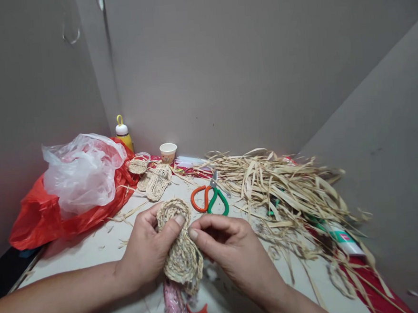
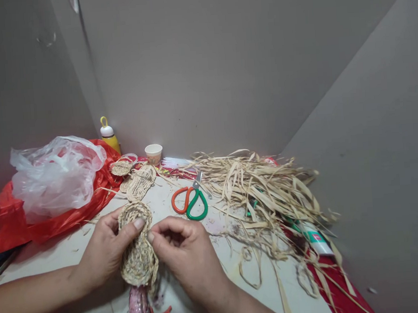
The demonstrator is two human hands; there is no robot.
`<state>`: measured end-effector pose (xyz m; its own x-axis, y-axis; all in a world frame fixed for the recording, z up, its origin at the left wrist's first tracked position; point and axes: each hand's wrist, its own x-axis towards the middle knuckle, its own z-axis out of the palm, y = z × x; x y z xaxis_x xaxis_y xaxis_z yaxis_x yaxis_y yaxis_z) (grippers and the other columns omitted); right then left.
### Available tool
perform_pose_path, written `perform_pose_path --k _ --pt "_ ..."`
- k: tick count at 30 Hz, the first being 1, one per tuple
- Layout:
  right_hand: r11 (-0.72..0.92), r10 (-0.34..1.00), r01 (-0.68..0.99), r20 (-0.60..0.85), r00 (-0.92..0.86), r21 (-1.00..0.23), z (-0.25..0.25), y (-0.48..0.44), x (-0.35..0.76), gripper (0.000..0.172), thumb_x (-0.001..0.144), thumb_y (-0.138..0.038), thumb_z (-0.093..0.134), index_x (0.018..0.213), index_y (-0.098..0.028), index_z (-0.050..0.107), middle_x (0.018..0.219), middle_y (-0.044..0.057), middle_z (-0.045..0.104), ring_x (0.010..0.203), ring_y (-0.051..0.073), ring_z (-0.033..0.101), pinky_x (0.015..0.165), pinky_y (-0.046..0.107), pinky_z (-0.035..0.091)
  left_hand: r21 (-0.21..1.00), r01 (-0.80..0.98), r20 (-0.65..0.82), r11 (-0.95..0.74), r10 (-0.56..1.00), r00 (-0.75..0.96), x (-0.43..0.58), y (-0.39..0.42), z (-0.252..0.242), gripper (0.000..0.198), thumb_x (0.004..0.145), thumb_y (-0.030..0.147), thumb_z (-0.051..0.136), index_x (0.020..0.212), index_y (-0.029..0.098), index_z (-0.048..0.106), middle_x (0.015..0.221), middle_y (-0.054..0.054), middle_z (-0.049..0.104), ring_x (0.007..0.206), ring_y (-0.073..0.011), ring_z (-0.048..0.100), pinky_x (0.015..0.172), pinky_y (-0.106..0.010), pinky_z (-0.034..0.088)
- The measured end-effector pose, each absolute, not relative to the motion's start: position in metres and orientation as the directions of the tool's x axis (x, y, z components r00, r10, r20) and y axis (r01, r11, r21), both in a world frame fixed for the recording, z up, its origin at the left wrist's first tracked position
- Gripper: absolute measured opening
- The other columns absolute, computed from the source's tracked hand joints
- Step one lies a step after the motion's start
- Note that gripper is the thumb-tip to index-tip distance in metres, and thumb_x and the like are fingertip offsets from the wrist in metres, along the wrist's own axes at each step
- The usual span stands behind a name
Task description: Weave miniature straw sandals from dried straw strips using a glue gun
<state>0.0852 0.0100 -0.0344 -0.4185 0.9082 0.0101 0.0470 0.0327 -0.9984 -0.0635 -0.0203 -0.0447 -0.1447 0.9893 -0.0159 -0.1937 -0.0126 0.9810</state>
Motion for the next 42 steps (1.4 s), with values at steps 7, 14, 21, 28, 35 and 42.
perform_pose_path --k 7,14,21,28,35,42 --pt "0.097 0.855 0.046 0.060 -0.516 -0.994 -0.030 0.014 0.090 0.015 0.079 -0.025 0.066 0.067 -0.017 0.071 0.054 -0.005 0.052 0.051 0.009 0.041 0.051 0.021 0.037 0.953 -0.302 0.000 -0.020 0.998 -0.066 -0.068 -0.019 -0.042 0.014 0.080 0.031 0.068 0.079 0.018 0.062 0.067 0.003 0.059 0.058 -0.0099 0.050 0.057 -0.020 0.045" --pt "0.319 0.843 0.099 0.235 -0.483 -0.943 -0.032 0.013 0.094 0.014 0.082 -0.027 0.065 0.078 -0.020 0.077 0.073 0.003 0.070 0.064 0.013 0.059 0.058 0.024 0.047 0.921 -0.386 0.011 -0.046 0.996 -0.092 -0.071 -0.017 -0.044 0.015 0.080 0.032 0.071 0.084 0.019 0.064 0.073 0.002 0.063 0.064 -0.0101 0.056 0.063 -0.021 0.047" --pt "0.069 0.936 -0.034 0.076 -0.344 -0.997 -0.037 0.019 0.094 0.022 0.077 -0.038 0.073 0.074 -0.018 0.066 0.059 -0.002 0.063 0.047 0.008 0.049 0.046 0.019 0.040 0.911 -0.411 -0.020 -0.003 0.998 -0.051 -0.073 -0.016 -0.048 0.017 0.082 0.033 0.069 0.091 0.020 0.062 0.072 0.002 0.064 0.063 -0.0108 0.059 0.062 -0.023 0.049" --pt "-0.003 0.913 -0.063 0.023 -0.407 -0.998 -0.042 0.024 0.096 0.024 0.071 -0.040 0.078 0.069 -0.017 0.073 0.049 -0.004 0.050 0.047 0.007 0.038 0.046 0.020 0.030 0.924 -0.380 -0.022 0.027 1.000 0.017 -0.071 -0.017 -0.047 0.017 0.083 0.033 0.069 0.088 0.018 0.063 0.073 0.002 0.065 0.065 -0.0099 0.059 0.063 -0.022 0.050" --pt "-0.107 0.910 -0.075 -0.067 -0.410 -0.991 -0.044 0.023 0.092 0.023 0.064 -0.036 0.083 0.066 -0.016 0.072 0.046 -0.004 0.052 0.044 0.007 0.040 0.044 0.020 0.028 0.919 -0.393 -0.024 0.040 0.999 0.045 -0.069 -0.017 -0.045 0.017 0.081 0.030 0.070 0.079 0.017 0.059 0.064 0.005 0.059 0.054 -0.0074 0.053 0.053 -0.018 0.045" --pt "-0.130 0.918 -0.067 -0.095 -0.385 -0.989 -0.046 0.023 0.092 0.024 0.061 -0.035 0.085 0.065 -0.015 0.071 0.045 -0.005 0.053 0.041 0.006 0.040 0.043 0.018 0.028 0.903 -0.421 -0.041 0.086 0.993 0.114 -0.072 -0.015 -0.049 0.011 0.080 0.025 0.066 0.080 0.016 0.061 0.066 0.002 0.062 0.057 -0.0101 0.057 0.055 -0.020 0.048"
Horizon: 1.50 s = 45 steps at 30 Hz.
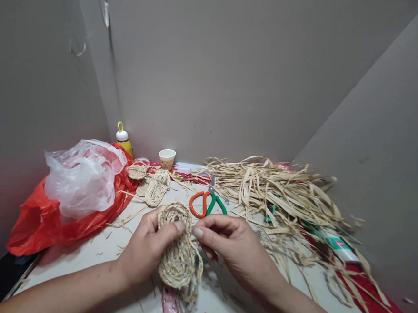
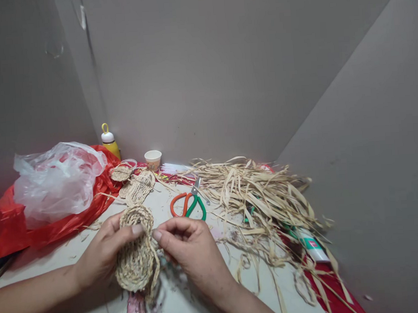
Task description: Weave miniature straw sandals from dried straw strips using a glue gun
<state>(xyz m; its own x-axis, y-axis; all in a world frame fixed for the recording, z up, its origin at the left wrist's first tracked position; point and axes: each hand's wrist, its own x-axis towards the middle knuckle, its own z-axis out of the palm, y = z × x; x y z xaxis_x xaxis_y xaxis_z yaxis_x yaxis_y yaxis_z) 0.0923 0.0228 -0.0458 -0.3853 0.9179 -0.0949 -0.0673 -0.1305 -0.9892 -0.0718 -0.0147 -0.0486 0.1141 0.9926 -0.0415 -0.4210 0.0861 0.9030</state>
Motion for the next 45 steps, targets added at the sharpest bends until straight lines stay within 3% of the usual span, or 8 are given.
perform_pose_path --k 7,18,34,40,43,45 --pt "-0.166 0.893 -0.073 -0.118 -0.435 -0.983 -0.045 0.023 0.095 0.030 0.063 -0.042 0.083 0.068 -0.016 0.071 0.045 -0.003 0.057 0.040 0.006 0.046 0.043 0.018 0.035 0.942 -0.324 -0.033 0.086 0.986 0.165 -0.072 -0.013 -0.038 0.006 0.080 0.016 0.063 0.075 0.015 0.060 0.062 0.002 0.065 0.054 -0.0096 0.060 0.053 -0.019 0.048" --pt "-0.172 0.891 -0.109 -0.108 -0.440 -0.979 -0.041 0.020 0.096 0.022 0.062 -0.031 0.086 0.066 -0.016 0.070 0.046 -0.005 0.057 0.041 0.006 0.046 0.043 0.017 0.037 0.955 -0.284 -0.025 0.089 0.975 0.221 -0.074 -0.014 -0.037 0.007 0.081 0.021 0.066 0.079 0.015 0.063 0.066 0.002 0.068 0.056 -0.0098 0.062 0.057 -0.020 0.051" --pt "-0.055 0.950 -0.080 -0.027 -0.312 -0.995 -0.036 0.001 0.086 0.012 0.062 -0.021 0.078 0.059 -0.017 0.067 0.046 -0.005 0.050 0.042 0.006 0.039 0.041 0.019 0.031 0.970 -0.226 -0.061 0.086 0.992 0.115 -0.068 -0.022 -0.029 0.014 0.070 0.021 0.072 0.069 0.016 0.060 0.058 0.004 0.057 0.051 -0.0086 0.050 0.050 -0.019 0.044" --pt "-0.036 0.943 -0.058 -0.015 -0.331 -0.998 -0.034 0.008 0.085 0.017 0.066 -0.030 0.078 0.060 -0.017 0.068 0.049 -0.005 0.054 0.045 0.007 0.042 0.045 0.020 0.035 0.972 -0.214 -0.071 0.093 0.992 0.109 -0.071 -0.015 -0.035 0.014 0.073 0.022 0.067 0.067 0.016 0.056 0.056 0.004 0.055 0.048 -0.0087 0.049 0.048 -0.019 0.043" --pt "-0.098 0.869 -0.047 -0.062 -0.490 -0.994 -0.034 0.021 0.093 0.024 0.068 -0.039 0.079 0.072 -0.016 0.074 0.055 -0.001 0.063 0.049 0.009 0.050 0.051 0.023 0.042 0.936 -0.310 -0.122 0.167 0.980 0.159 -0.073 -0.007 -0.036 0.010 0.073 0.023 0.064 0.070 0.015 0.058 0.055 0.002 0.058 0.048 -0.0123 0.054 0.051 -0.025 0.048" --pt "-0.056 0.892 -0.056 -0.024 -0.451 -0.997 -0.035 0.030 0.100 0.029 0.072 -0.043 0.077 0.080 -0.016 0.075 0.065 0.003 0.069 0.051 0.010 0.054 0.051 0.023 0.043 0.921 -0.356 -0.125 0.158 0.986 0.115 -0.075 -0.002 -0.035 0.009 0.071 0.021 0.065 0.070 0.014 0.059 0.057 0.000 0.061 0.050 -0.0128 0.056 0.052 -0.024 0.047"
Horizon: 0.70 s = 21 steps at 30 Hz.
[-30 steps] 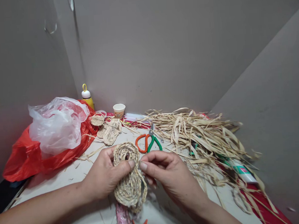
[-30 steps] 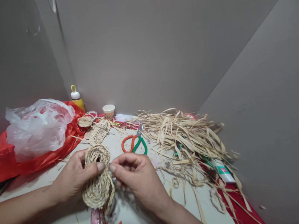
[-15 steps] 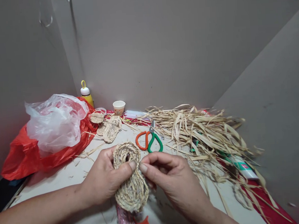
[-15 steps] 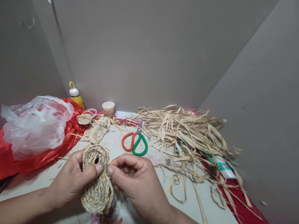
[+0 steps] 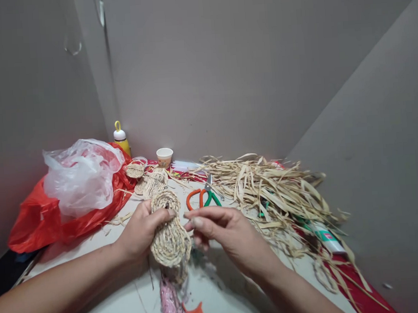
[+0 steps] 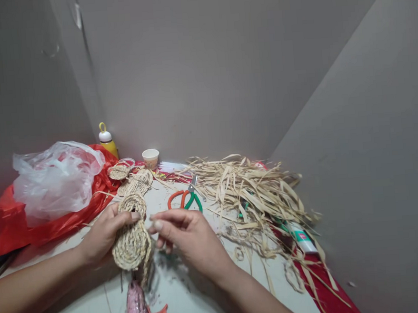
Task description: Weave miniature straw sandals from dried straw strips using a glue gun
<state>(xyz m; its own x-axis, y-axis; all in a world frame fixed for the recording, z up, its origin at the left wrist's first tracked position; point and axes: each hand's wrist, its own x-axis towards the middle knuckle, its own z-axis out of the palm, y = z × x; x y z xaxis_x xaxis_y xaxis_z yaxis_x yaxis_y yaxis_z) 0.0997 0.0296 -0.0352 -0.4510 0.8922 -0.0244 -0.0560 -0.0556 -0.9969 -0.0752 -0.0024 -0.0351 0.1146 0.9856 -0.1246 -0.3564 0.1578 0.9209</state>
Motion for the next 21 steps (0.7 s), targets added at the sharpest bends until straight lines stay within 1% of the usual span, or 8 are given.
perform_pose_path --k 2,4,8,12,14,17,19,21 --pt "0.040 0.951 -0.090 0.066 -0.303 -0.995 -0.038 0.036 0.105 0.028 0.076 -0.044 0.074 0.077 -0.016 0.072 0.067 0.002 0.068 0.050 0.009 0.052 0.047 0.021 0.041 0.918 -0.379 -0.107 0.118 0.993 0.052 -0.077 0.000 -0.035 0.008 0.068 0.019 0.067 0.069 0.014 0.060 0.059 0.000 0.062 0.052 -0.0118 0.056 0.052 -0.022 0.045" --pt "0.094 0.968 -0.112 0.117 -0.221 -0.989 -0.042 0.040 0.108 0.030 0.079 -0.044 0.073 0.068 -0.016 0.067 0.060 0.000 0.064 0.046 0.007 0.048 0.044 0.019 0.037 0.907 -0.405 -0.108 0.115 0.993 0.039 -0.079 0.000 -0.038 0.008 0.067 0.018 0.067 0.069 0.013 0.062 0.060 0.000 0.062 0.053 -0.0121 0.056 0.053 -0.022 0.045" --pt "0.052 0.953 -0.105 0.080 -0.292 -0.993 -0.045 0.038 0.106 0.030 0.076 -0.043 0.075 0.069 -0.016 0.066 0.058 -0.001 0.063 0.046 0.008 0.049 0.045 0.020 0.037 0.892 -0.437 -0.093 0.116 0.993 0.074 -0.079 -0.002 -0.045 0.008 0.071 0.021 0.067 0.074 0.014 0.064 0.062 -0.001 0.065 0.057 -0.0148 0.059 0.059 -0.025 0.047" --pt "0.026 0.949 -0.123 0.062 -0.308 -0.992 -0.040 0.030 0.100 0.026 0.070 -0.039 0.080 0.076 -0.016 0.070 0.058 -0.002 0.062 0.048 0.009 0.050 0.047 0.022 0.041 0.908 -0.402 -0.066 0.116 0.988 0.136 -0.077 -0.005 -0.048 0.012 0.078 0.027 0.064 0.075 0.015 0.065 0.064 -0.001 0.064 0.057 -0.0128 0.055 0.056 -0.023 0.043" --pt "0.007 0.940 -0.083 0.035 -0.339 -0.997 -0.037 0.026 0.098 0.026 0.068 -0.038 0.080 0.077 -0.016 0.071 0.056 -0.002 0.061 0.049 0.009 0.051 0.049 0.022 0.042 0.930 -0.349 -0.052 0.115 0.981 0.185 -0.076 -0.008 -0.047 0.017 0.081 0.030 0.062 0.075 0.014 0.064 0.065 -0.001 0.063 0.058 -0.0123 0.054 0.056 -0.022 0.042" --pt "-0.001 0.935 0.002 -0.002 -0.356 -1.000 -0.035 0.022 0.097 0.021 0.066 -0.033 0.079 0.073 -0.016 0.070 0.053 -0.003 0.060 0.047 0.009 0.049 0.049 0.022 0.039 0.967 -0.243 -0.021 0.081 0.971 0.240 -0.076 -0.010 -0.043 0.021 0.084 0.033 0.060 0.074 0.015 0.063 0.063 0.000 0.058 0.059 -0.0124 0.051 0.056 -0.023 0.040" --pt "0.021 0.939 0.027 0.010 -0.344 -0.999 -0.034 0.020 0.097 0.018 0.066 -0.031 0.077 0.070 -0.016 0.068 0.052 -0.004 0.058 0.047 0.009 0.048 0.048 0.022 0.037 0.984 -0.169 -0.019 0.061 0.970 0.242 -0.077 -0.010 -0.040 0.026 0.084 0.037 0.060 0.069 0.015 0.060 0.060 0.002 0.053 0.056 -0.0118 0.047 0.055 -0.023 0.038" --pt "0.045 0.948 0.035 0.031 -0.317 -0.998 -0.034 0.020 0.097 0.017 0.066 -0.031 0.075 0.069 -0.017 0.067 0.051 -0.005 0.056 0.047 0.009 0.046 0.048 0.023 0.036 0.995 -0.094 -0.016 0.036 0.980 0.199 -0.080 -0.008 -0.037 0.034 0.083 0.043 0.059 0.063 0.016 0.057 0.058 0.003 0.048 0.054 -0.0110 0.041 0.053 -0.023 0.035"
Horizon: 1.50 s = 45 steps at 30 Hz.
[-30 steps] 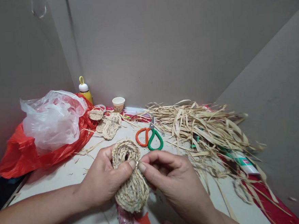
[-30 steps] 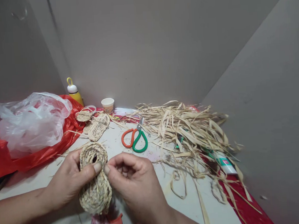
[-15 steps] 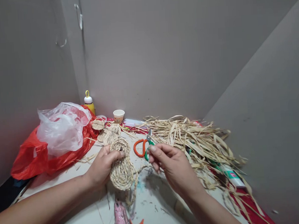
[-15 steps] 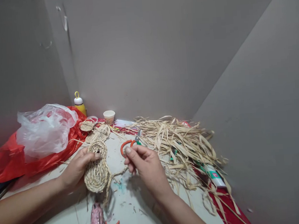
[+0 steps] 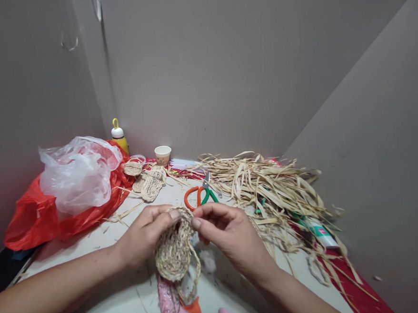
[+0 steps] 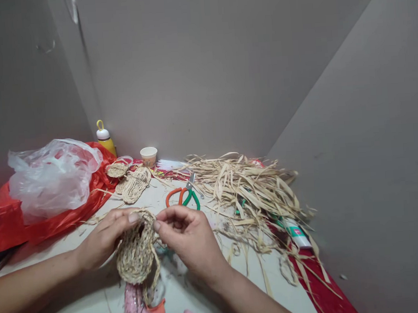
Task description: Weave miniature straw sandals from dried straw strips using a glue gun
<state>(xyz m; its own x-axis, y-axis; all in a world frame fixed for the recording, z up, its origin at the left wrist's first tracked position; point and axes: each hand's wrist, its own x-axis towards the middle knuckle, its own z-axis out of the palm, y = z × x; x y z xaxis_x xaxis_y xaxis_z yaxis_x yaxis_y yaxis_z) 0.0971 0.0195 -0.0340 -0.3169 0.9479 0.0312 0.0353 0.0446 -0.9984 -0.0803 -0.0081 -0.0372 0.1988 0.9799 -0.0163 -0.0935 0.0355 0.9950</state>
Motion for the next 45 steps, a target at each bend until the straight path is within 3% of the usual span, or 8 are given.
perform_pose_path --k 3,6,9,14,20,30,39,45 --pt "0.055 0.966 0.025 0.047 -0.253 -0.998 -0.033 0.019 0.097 0.019 0.065 -0.033 0.075 0.068 -0.017 0.066 0.054 -0.004 0.055 0.047 0.009 0.044 0.048 0.023 0.035 0.998 -0.059 0.003 0.002 0.996 0.084 -0.084 -0.002 -0.033 0.035 0.081 0.048 0.060 0.068 0.016 0.061 0.062 0.002 0.050 0.058 -0.0120 0.044 0.054 -0.023 0.037" --pt "0.056 0.963 0.019 0.049 -0.265 -0.998 -0.033 0.020 0.096 0.019 0.066 -0.033 0.075 0.068 -0.017 0.065 0.051 -0.005 0.054 0.046 0.008 0.044 0.046 0.023 0.036 0.997 -0.073 0.013 -0.010 0.999 0.042 -0.084 0.001 -0.029 0.023 0.073 0.037 0.072 0.080 0.016 0.066 0.070 0.001 0.060 0.064 -0.0125 0.051 0.060 -0.023 0.040" --pt "0.048 0.935 0.001 0.044 -0.352 -0.999 -0.035 0.022 0.097 0.016 0.066 -0.029 0.076 0.070 -0.018 0.066 0.051 -0.005 0.056 0.046 0.009 0.048 0.047 0.022 0.038 0.995 -0.092 -0.031 0.036 0.998 0.055 -0.082 0.001 -0.027 0.018 0.067 0.029 0.077 0.073 0.016 0.065 0.065 0.002 0.060 0.059 -0.0103 0.049 0.058 -0.022 0.039" --pt "0.048 0.935 -0.025 0.054 -0.350 -0.999 -0.037 0.028 0.107 0.020 0.073 -0.036 0.075 0.082 -0.018 0.071 0.063 0.001 0.066 0.051 0.011 0.056 0.049 0.023 0.044 0.995 -0.085 -0.050 0.058 0.994 0.093 -0.081 -0.002 -0.027 0.016 0.071 0.026 0.075 0.074 0.015 0.064 0.065 0.003 0.060 0.058 -0.0083 0.048 0.058 -0.021 0.037" --pt "0.091 0.937 0.064 0.064 -0.344 -0.994 -0.031 0.024 0.106 0.014 0.068 -0.031 0.079 0.065 -0.018 0.072 0.050 -0.003 0.056 0.045 0.008 0.045 0.045 0.022 0.036 0.994 -0.104 -0.025 0.040 0.988 0.150 -0.081 -0.005 -0.029 0.015 0.074 0.026 0.073 0.077 0.016 0.063 0.067 0.004 0.058 0.060 -0.0083 0.048 0.058 -0.020 0.036" --pt "0.069 0.914 0.071 0.035 -0.403 -0.995 -0.027 0.027 0.111 0.017 0.067 -0.031 0.079 0.064 -0.016 0.072 0.049 -0.003 0.054 0.045 0.008 0.043 0.045 0.022 0.032 0.977 -0.175 -0.079 0.125 0.965 0.250 -0.081 -0.005 -0.031 0.019 0.071 0.022 0.077 0.080 0.014 0.061 0.071 0.004 0.063 0.064 -0.0073 0.053 0.060 -0.018 0.038" --pt "0.017 0.894 -0.016 0.023 -0.447 -1.000 -0.036 0.024 0.109 0.017 0.074 -0.032 0.076 0.067 -0.017 0.069 0.048 -0.004 0.053 0.043 0.007 0.043 0.043 0.020 0.035 0.996 -0.087 -0.009 0.030 0.972 0.235 -0.081 -0.011 -0.028 0.017 0.077 0.022 0.072 0.082 0.014 0.058 0.071 0.006 0.057 0.061 -0.0057 0.046 0.056 -0.017 0.036" --pt "0.069 0.930 0.002 0.063 -0.363 -0.998 -0.027 0.017 0.105 0.016 0.060 -0.020 0.085 0.065 -0.016 0.070 0.051 -0.004 0.058 0.046 0.007 0.046 0.045 0.017 0.036 0.998 -0.044 0.055 -0.046 0.971 0.233 -0.082 -0.011 -0.028 0.015 0.078 0.022 0.070 0.083 0.015 0.058 0.074 0.005 0.058 0.066 -0.0068 0.047 0.059 -0.018 0.038"
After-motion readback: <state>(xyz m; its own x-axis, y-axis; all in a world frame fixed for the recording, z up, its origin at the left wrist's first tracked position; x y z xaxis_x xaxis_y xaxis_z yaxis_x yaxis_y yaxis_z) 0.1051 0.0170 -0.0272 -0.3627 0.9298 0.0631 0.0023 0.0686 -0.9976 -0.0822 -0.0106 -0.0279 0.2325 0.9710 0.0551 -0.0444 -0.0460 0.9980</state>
